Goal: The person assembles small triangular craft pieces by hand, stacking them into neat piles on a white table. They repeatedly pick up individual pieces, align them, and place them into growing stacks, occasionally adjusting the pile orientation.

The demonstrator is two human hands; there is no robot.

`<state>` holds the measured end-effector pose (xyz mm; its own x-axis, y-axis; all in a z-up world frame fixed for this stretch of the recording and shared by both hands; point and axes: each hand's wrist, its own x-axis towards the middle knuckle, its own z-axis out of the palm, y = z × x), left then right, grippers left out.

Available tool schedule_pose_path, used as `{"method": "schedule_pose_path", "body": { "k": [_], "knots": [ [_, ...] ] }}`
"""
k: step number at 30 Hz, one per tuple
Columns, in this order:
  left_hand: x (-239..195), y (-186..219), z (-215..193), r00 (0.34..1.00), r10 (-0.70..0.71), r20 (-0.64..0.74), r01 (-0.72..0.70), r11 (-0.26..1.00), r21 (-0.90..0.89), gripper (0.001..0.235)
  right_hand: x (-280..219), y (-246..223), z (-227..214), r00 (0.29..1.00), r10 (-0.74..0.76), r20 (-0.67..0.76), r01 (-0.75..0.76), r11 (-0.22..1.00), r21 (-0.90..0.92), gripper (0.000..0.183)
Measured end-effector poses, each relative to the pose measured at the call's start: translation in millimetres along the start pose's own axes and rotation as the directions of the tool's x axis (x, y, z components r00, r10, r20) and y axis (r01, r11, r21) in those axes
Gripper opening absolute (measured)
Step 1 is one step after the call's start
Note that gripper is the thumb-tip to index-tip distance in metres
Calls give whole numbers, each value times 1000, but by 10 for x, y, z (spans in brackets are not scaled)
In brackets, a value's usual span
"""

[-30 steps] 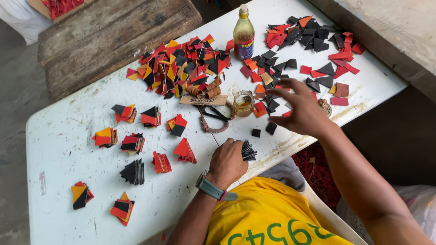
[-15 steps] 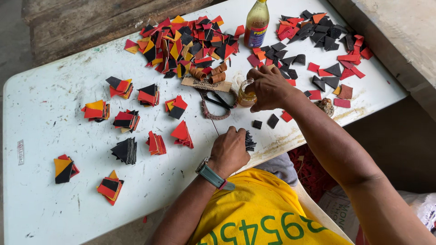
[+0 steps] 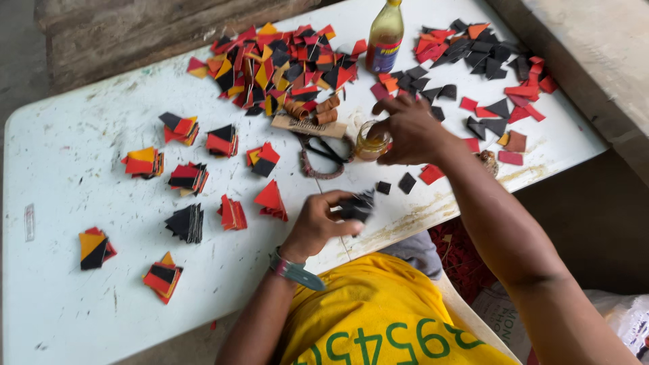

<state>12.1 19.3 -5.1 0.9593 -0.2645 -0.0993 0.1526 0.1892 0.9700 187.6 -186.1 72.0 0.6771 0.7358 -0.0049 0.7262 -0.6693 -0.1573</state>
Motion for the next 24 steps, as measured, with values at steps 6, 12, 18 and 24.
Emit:
{"method": "schedule_pose_path", "body": {
  "k": [6,12,18,24],
  "knots": [
    [-49,-469,-146,988,143,65,-16,501,-865,56,-414,62,-39,989,107,-101,-95,989,117,60],
    [-80,-507,-82,979,182,94,21,369,-929,53,-530,45,-101,993,56,-105,-35,980,196,48],
    [-53,-489,-50,974,201,104,31,339,-940,55,-855,-10,-243,876,-111,-469,479,313,820,54],
    [-58,-491,-16,983,167,81,30,289,-957,57,-840,-126,-86,861,-47,-507,497,293,817,69]
  ]
}}
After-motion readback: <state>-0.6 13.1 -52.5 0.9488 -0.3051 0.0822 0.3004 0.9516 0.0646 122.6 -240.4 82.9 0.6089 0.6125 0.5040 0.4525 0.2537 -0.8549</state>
